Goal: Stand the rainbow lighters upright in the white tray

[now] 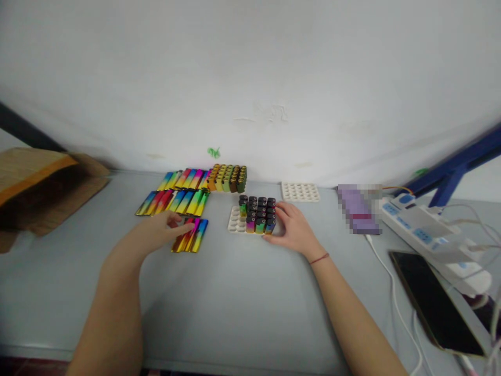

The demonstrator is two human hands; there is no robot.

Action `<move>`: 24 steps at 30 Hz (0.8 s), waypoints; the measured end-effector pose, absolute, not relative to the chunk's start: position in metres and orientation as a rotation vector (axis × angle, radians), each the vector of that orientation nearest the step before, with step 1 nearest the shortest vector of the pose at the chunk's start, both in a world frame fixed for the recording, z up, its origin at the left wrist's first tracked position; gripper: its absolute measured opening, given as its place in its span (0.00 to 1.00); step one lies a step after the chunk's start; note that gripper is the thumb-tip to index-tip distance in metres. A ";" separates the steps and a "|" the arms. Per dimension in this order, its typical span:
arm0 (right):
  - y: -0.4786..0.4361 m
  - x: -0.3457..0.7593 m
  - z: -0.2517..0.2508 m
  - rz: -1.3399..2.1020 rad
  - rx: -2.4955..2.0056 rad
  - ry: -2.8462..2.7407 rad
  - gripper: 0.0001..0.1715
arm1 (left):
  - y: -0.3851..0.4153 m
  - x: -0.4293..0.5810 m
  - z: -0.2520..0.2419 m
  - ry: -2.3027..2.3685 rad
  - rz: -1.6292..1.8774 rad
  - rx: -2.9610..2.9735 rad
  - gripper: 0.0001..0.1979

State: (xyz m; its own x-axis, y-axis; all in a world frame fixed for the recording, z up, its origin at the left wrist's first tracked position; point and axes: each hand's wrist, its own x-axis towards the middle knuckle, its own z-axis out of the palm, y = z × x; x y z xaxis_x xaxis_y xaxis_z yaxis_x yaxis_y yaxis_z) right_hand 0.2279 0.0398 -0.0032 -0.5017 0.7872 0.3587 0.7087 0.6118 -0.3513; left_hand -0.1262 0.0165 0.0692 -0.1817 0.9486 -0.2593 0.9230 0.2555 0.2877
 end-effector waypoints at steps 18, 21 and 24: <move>0.039 0.228 -0.003 0.236 -1.185 -2.346 0.42 | 0.021 -0.117 0.073 2.173 0.294 1.777 0.21; 0.040 0.229 -0.004 0.214 -1.182 -2.357 0.41 | 0.023 -0.117 0.076 2.178 0.486 1.748 0.23; 0.040 0.229 -0.005 0.200 -1.189 -2.357 0.42 | 0.025 -0.114 0.074 2.131 0.764 1.676 0.24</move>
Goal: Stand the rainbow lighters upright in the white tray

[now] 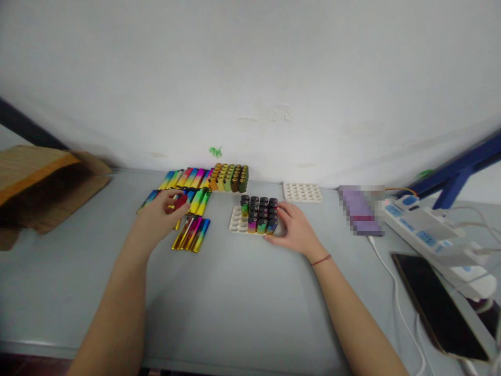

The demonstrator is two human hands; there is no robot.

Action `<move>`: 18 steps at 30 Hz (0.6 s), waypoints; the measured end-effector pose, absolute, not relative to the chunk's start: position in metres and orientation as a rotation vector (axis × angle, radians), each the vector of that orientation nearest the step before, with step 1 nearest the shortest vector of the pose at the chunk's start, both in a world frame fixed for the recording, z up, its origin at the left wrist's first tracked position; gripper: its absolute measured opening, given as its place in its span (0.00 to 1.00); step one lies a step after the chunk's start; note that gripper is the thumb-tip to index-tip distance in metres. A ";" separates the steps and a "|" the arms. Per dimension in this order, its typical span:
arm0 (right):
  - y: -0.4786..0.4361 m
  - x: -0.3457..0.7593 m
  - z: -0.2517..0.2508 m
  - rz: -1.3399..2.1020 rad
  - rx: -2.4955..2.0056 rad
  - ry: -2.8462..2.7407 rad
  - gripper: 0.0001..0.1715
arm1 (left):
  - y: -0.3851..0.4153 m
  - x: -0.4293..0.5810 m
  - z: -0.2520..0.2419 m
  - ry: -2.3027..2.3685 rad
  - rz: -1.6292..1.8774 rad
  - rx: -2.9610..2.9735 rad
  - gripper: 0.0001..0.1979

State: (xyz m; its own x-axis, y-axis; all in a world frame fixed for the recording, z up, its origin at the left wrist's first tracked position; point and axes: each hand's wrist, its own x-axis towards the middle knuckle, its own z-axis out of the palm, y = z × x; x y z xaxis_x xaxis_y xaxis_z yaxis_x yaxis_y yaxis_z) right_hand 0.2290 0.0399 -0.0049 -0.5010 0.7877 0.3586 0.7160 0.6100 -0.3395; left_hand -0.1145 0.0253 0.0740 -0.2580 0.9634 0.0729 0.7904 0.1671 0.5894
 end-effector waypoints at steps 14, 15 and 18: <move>0.040 0.228 -0.004 0.211 -1.184 -2.348 0.42 | 0.019 -0.029 0.049 1.176 1.226 0.972 0.21; 0.040 0.228 -0.004 0.212 -1.185 -2.349 0.43 | 0.018 -0.025 0.049 1.155 1.230 0.960 0.20; 0.040 0.228 -0.003 0.239 -1.181 -2.350 0.44 | 0.018 -0.020 0.047 1.112 1.211 0.886 0.19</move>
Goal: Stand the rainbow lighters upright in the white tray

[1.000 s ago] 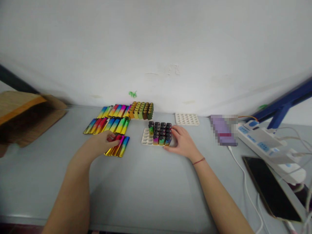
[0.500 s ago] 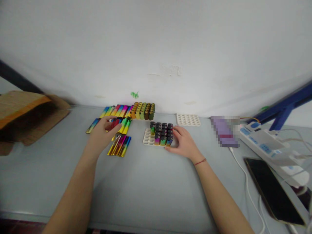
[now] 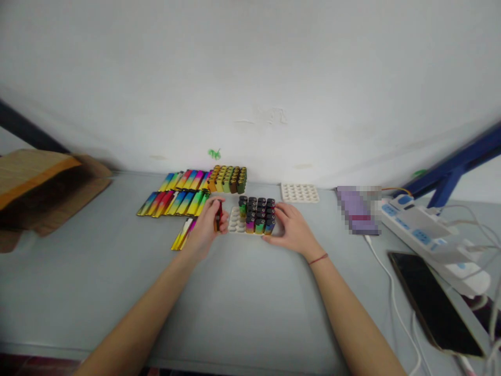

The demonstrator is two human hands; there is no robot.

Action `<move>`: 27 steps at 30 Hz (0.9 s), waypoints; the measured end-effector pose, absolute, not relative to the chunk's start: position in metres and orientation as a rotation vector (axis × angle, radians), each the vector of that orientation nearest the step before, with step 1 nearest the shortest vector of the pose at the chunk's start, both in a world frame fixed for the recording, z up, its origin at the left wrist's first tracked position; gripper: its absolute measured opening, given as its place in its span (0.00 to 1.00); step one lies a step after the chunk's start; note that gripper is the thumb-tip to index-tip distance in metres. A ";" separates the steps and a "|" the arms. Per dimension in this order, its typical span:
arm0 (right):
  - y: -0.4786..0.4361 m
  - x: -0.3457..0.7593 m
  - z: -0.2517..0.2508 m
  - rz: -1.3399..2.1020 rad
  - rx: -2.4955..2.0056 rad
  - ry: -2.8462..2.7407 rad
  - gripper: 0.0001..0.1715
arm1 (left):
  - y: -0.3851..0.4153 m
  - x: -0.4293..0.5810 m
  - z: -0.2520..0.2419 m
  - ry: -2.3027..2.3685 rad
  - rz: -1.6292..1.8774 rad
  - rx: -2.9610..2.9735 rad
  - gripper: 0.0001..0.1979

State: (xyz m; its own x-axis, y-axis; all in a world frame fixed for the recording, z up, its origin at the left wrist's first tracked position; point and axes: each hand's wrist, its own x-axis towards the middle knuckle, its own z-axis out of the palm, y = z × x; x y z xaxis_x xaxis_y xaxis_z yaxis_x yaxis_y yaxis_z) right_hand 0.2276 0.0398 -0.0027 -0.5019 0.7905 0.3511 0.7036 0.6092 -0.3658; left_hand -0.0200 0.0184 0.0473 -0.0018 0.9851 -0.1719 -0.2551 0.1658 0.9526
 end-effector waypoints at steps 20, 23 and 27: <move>0.040 0.228 -0.003 0.225 -1.174 -2.350 0.43 | 0.018 -0.013 0.037 1.230 1.260 0.707 0.25; 0.040 0.228 -0.003 0.220 -1.178 -2.349 0.43 | 0.017 -0.012 0.044 1.238 1.295 0.658 0.22; 0.040 0.227 -0.003 0.220 -1.176 -2.356 0.43 | 0.014 -0.011 0.052 1.208 1.302 0.582 0.21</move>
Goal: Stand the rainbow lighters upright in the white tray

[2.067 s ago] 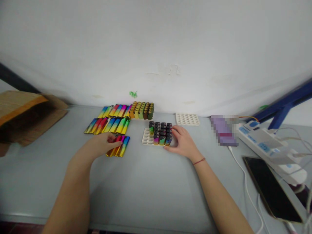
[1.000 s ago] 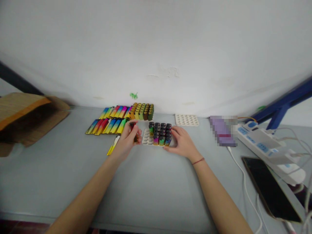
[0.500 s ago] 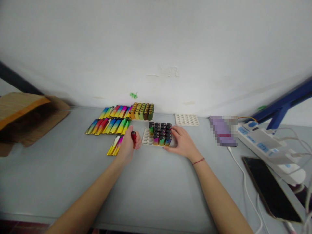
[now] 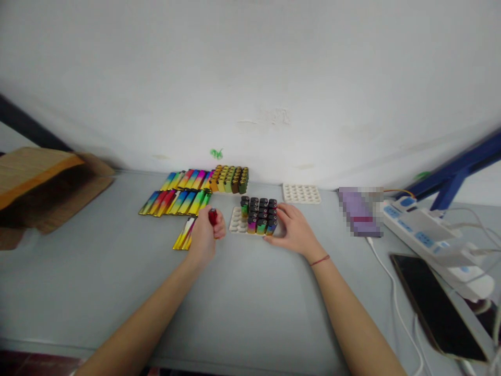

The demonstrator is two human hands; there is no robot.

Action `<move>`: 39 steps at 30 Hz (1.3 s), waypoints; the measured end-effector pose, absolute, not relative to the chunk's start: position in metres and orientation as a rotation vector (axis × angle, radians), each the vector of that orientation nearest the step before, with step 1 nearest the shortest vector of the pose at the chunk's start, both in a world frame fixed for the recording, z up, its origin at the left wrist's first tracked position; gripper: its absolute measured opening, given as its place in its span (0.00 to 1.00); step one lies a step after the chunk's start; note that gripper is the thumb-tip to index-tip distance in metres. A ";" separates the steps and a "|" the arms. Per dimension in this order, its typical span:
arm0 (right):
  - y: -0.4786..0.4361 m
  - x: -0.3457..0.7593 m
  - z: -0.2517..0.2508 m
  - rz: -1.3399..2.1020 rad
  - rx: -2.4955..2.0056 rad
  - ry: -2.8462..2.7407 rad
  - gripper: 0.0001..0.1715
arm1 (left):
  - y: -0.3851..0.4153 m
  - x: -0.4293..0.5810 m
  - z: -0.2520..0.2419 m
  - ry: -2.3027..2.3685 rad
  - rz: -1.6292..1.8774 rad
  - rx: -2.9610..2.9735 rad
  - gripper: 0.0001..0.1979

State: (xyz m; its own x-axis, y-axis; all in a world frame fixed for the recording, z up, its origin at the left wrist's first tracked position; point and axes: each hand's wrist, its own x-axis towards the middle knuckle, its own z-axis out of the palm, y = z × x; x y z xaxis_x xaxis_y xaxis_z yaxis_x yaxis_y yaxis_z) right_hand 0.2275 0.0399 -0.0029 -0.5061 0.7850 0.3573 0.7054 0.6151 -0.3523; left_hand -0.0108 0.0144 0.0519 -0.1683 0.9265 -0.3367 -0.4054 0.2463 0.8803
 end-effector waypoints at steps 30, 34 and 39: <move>0.040 0.228 -0.004 0.250 -1.201 -2.350 0.43 | 0.023 -0.015 0.034 1.138 1.361 0.813 0.14; 0.041 0.228 -0.004 0.242 -1.187 -2.360 0.42 | 0.025 -0.020 0.021 1.238 1.393 1.157 0.11; 0.040 0.227 -0.002 0.252 -1.176 -2.350 0.43 | 0.024 -0.026 0.021 1.320 1.405 1.453 0.15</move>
State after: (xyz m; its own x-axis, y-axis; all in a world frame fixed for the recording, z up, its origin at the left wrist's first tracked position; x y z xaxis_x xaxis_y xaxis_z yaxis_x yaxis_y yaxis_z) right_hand 0.2269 0.0396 -0.0017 -0.5043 0.7899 0.3488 0.6981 0.6107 -0.3737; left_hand -0.0258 0.0238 0.0213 -0.1137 0.9620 0.2481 0.1877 -0.2244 0.9562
